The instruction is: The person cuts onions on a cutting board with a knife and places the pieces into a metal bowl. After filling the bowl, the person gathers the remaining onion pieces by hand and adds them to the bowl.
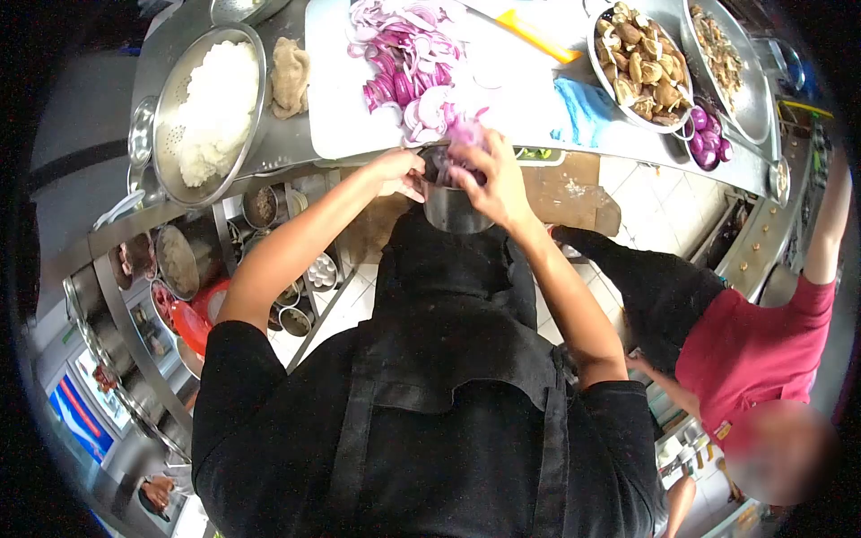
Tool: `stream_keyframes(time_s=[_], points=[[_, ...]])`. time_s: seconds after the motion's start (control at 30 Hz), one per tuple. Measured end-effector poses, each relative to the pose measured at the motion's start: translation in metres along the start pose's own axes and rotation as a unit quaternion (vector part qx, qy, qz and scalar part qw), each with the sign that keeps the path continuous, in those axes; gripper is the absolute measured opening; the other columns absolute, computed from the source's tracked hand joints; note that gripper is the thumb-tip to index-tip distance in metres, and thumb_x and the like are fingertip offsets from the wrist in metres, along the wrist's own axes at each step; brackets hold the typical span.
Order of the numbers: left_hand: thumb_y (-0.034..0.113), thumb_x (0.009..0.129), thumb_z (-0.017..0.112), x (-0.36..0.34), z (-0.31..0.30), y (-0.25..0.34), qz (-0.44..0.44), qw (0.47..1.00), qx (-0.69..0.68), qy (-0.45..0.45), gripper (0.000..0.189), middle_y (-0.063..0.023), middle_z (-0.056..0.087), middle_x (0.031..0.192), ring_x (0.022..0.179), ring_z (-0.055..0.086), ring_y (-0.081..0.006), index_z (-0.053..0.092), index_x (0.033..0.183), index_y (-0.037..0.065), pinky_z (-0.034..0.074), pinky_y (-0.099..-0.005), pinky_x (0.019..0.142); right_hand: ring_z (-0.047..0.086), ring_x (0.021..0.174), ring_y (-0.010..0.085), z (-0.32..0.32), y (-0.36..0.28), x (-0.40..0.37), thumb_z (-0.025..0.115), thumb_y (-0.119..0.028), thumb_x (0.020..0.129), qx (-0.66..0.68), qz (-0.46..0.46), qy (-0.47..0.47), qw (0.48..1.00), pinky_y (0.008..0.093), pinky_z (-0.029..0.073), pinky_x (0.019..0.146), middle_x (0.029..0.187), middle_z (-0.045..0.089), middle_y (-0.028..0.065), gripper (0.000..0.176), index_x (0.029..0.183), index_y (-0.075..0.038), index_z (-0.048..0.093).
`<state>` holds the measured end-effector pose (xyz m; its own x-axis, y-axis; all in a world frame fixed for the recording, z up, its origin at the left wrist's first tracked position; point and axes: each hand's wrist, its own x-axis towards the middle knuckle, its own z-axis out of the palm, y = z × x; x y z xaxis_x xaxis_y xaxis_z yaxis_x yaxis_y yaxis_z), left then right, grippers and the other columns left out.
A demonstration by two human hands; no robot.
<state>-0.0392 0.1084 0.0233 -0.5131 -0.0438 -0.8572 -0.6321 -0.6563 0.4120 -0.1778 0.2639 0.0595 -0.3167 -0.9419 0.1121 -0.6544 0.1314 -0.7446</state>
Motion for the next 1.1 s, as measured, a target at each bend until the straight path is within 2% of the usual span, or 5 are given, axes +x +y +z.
stream_keyframes(time_s=[0.17, 0.23, 0.43, 0.87, 1.1], points=[[0.004, 0.080, 0.049, 0.003, -0.007, -0.004, 0.009, 1.000, 0.019, -0.022, 0.027, -0.0217, 0.061, 0.089, 0.075, 0.065, -0.0331, 0.056, 0.101, -0.010, 0.058, -0.0491, 0.068, 0.056, 0.108, 0.0328, -0.032, -0.007, 0.001, 0.065, -0.020, 0.083, 0.059, -0.090, -0.140, 0.984, 0.0418, 0.044, 0.094, 0.113, 0.061, 0.0135, 0.024, 0.104, -0.009, 0.065], [0.004, 0.079, 0.050, 0.018, -0.018, -0.017, 0.005, 0.999, 0.032, -0.013, 0.025, -0.0218, 0.063, 0.090, 0.076, 0.066, -0.0324, 0.058, 0.098, -0.010, 0.058, -0.0492, 0.068, 0.059, 0.106, 0.0306, -0.043, 0.006, 0.026, 0.061, -0.022, 0.086, 0.097, 0.018, -0.047, 0.994, 0.0387, 0.045, 0.093, 0.110, 0.063, 0.0138, 0.026, 0.105, -0.005, 0.064], [0.003, 0.076, 0.054, 0.006, -0.019, -0.018, 0.028, 0.999, 0.031, 0.019, 0.022, -0.0187, 0.063, 0.089, 0.080, 0.065, -0.0315, 0.059, 0.094, -0.009, 0.058, -0.0490, 0.069, 0.046, 0.119, 0.0348, -0.007, 0.076, 0.126, 0.053, -0.026, 0.089, -0.158, -0.116, 0.089, 0.977, 0.0425, 0.037, 0.100, 0.133, 0.046, 0.0161, 0.038, 0.119, -0.005, 0.057], [0.004, 0.075, 0.053, 0.008, -0.027, -0.019, 0.036, 0.996, 0.082, -0.017, 0.027, -0.0153, 0.064, 0.088, 0.078, 0.065, -0.0275, 0.060, 0.099, -0.005, 0.058, -0.0475, 0.066, 0.046, 0.123, 0.0343, 0.006, -0.024, -0.022, 0.054, -0.010, 0.087, 0.113, 0.024, -0.060, 0.991, 0.0382, 0.036, 0.103, 0.131, 0.048, 0.0188, 0.037, 0.123, -0.003, 0.053], [0.004, 0.076, 0.053, 0.008, -0.030, -0.024, 0.044, 0.996, 0.072, -0.006, 0.028, -0.0130, 0.065, 0.088, 0.074, 0.065, -0.0243, 0.060, 0.102, -0.005, 0.058, -0.0425, 0.062, 0.063, 0.069, 0.0236, -0.015, -0.011, -0.012, 0.065, -0.001, 0.077, -0.031, 0.105, 0.100, 0.989, 0.0315, 0.049, 0.064, 0.078, 0.064, 0.0123, 0.009, 0.086, -0.002, 0.066]])
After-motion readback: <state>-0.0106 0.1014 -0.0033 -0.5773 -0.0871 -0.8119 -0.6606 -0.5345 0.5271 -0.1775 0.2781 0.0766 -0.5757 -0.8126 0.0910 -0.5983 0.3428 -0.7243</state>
